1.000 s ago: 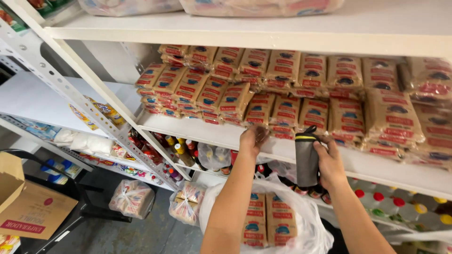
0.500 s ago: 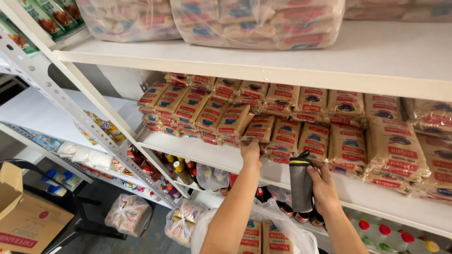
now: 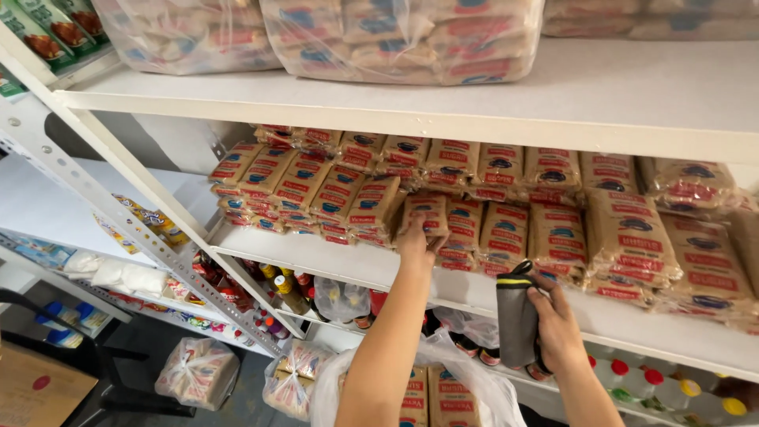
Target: Scanning individual bags of sugar with a handheld barcode scanner and placing them into a white plastic bag for fulfillment.
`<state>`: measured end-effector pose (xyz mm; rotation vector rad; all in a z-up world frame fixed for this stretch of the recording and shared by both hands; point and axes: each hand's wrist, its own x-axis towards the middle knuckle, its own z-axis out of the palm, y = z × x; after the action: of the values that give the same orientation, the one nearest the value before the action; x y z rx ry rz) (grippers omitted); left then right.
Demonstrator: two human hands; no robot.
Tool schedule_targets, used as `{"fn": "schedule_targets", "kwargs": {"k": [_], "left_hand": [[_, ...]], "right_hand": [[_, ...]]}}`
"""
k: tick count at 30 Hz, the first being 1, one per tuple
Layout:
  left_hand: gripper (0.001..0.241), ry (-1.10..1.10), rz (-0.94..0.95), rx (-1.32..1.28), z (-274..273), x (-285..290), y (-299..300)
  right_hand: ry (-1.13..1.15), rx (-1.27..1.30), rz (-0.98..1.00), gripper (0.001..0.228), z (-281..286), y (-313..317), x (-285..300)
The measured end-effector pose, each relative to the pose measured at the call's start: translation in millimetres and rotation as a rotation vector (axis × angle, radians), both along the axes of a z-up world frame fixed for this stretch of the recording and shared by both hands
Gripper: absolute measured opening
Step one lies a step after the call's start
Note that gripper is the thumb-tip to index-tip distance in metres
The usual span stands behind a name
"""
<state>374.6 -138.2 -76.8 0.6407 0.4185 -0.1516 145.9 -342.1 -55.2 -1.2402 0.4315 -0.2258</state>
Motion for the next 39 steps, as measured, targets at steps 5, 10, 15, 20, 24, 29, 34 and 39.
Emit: {"fn": "schedule_targets", "kwargs": {"k": [5,10,15,20,24,29,34,39], "left_hand": [[0.045,-0.372,-0.091,-0.098,43.1,-145.2,22.2],[0.058,-0.475,-0.217,-0.555,94.5,-258.7,47.4],[0.057,-0.559,-0.321,-0.514,51.4,-302.7,62.4],[0.068,-0.480,-0.273,-0.435,10.0,-349.8,71.2],[0.085,-0.604,-0.209,-0.550,24.1,-387.0,83.6],[0.064,-0.797,-0.232,-0.107,67.5,-407.6,98.0],[0.055,-0.633,-0.237,-0.040,89.4,-413.4,112.7],[0.051,-0.540,-0.289,-0.049,82.1,-414.1,131.9]], "right_hand": [[-0.212,-0.194,-0.065,0.032,48.5,10.8,-29.5],[-0.545,-0.381,-0.109,0.025,103.8,61.6,-72.8],[-0.576,-0.958,-0.163,0.025,161.9,129.3,-132.5],[-0.708,-1.345,-0.046,0.036,149.2,182.6,-162.4],[-0.891,-1.560,-0.072,0.042,145.8,195.1,-170.4],[-0.817,-1.590,-0.236,0.038,162.1,192.9,-164.0],[-0.709,-1.542,-0.316,0.031,166.8,177.3,-149.4],[-0.439,-1.280,-0.264,0.021,138.4,146.0,-126.2]]}}
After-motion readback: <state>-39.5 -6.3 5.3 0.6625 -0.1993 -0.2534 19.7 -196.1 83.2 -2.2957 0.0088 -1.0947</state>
